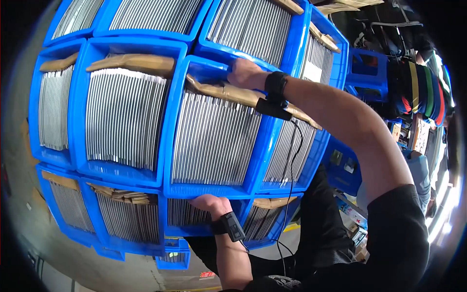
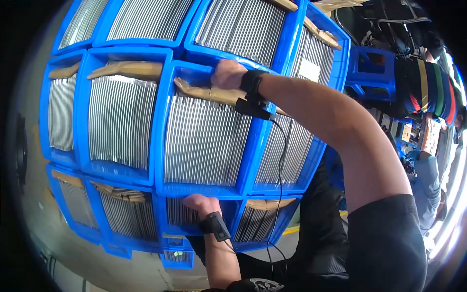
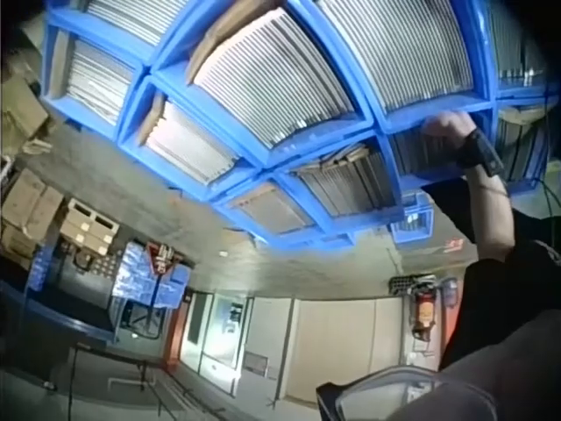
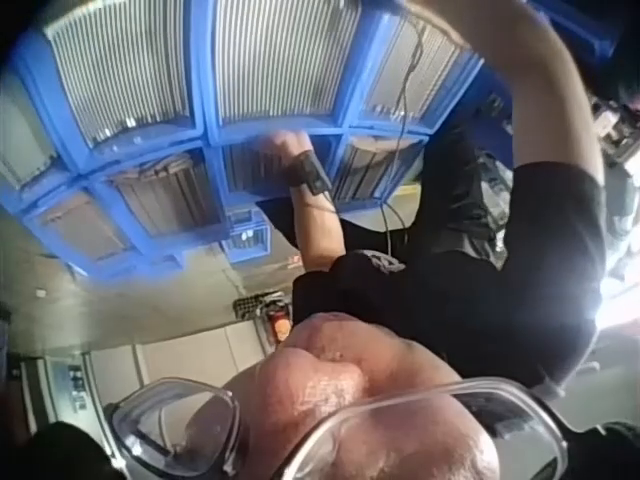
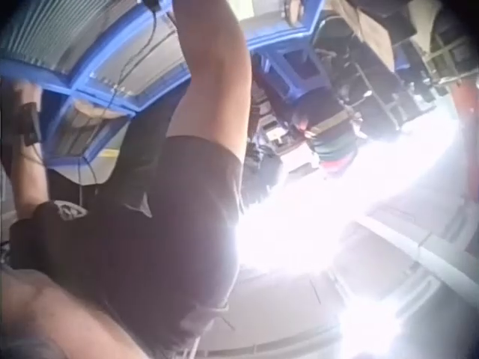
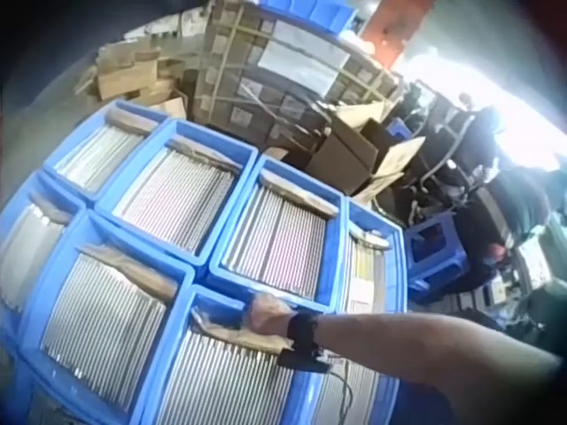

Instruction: The person folds cardboard sheets by hand and places them into blue crates containing metal plates. After filling several crates, the person pushes the crates together on the floor.

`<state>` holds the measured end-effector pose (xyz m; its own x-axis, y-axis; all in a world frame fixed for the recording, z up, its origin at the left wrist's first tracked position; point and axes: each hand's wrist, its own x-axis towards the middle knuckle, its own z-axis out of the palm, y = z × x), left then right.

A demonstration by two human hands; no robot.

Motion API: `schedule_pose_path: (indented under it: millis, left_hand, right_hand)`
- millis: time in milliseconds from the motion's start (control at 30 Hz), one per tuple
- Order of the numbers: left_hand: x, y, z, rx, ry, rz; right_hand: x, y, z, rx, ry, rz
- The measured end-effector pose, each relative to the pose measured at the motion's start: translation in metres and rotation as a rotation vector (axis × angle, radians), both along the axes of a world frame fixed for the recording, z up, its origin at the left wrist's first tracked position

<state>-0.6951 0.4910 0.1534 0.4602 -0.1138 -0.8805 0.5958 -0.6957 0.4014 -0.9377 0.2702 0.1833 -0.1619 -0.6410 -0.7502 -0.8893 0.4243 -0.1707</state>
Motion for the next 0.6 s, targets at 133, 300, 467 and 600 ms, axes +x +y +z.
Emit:
schedule_pose_path:
  millis: [133,300,467,600]
  left_hand:
    - [-0.003,-0.002,-0.009,0.035,0.041,0.111]
    - [0.038,0.075,-0.09,-0.157,-0.173,-0.183]
    - [0.049,0.087,-0.113,-0.259,-0.233,-0.509]
    - [0.012,0.001,-0.002,-0.057,-0.043,-0.482]
  right_hand:
    - [-0.004,-0.001,0.04,-0.061,-0.223,-0.084]
    - [0.013,0.063,0.107,-0.449,-0.126,0.042]
    - [0.041,0.146,0.073,-0.422,-0.132,-0.39]
    - [0.054,0.18,0.067,-0.566,-0.025,-0.158]
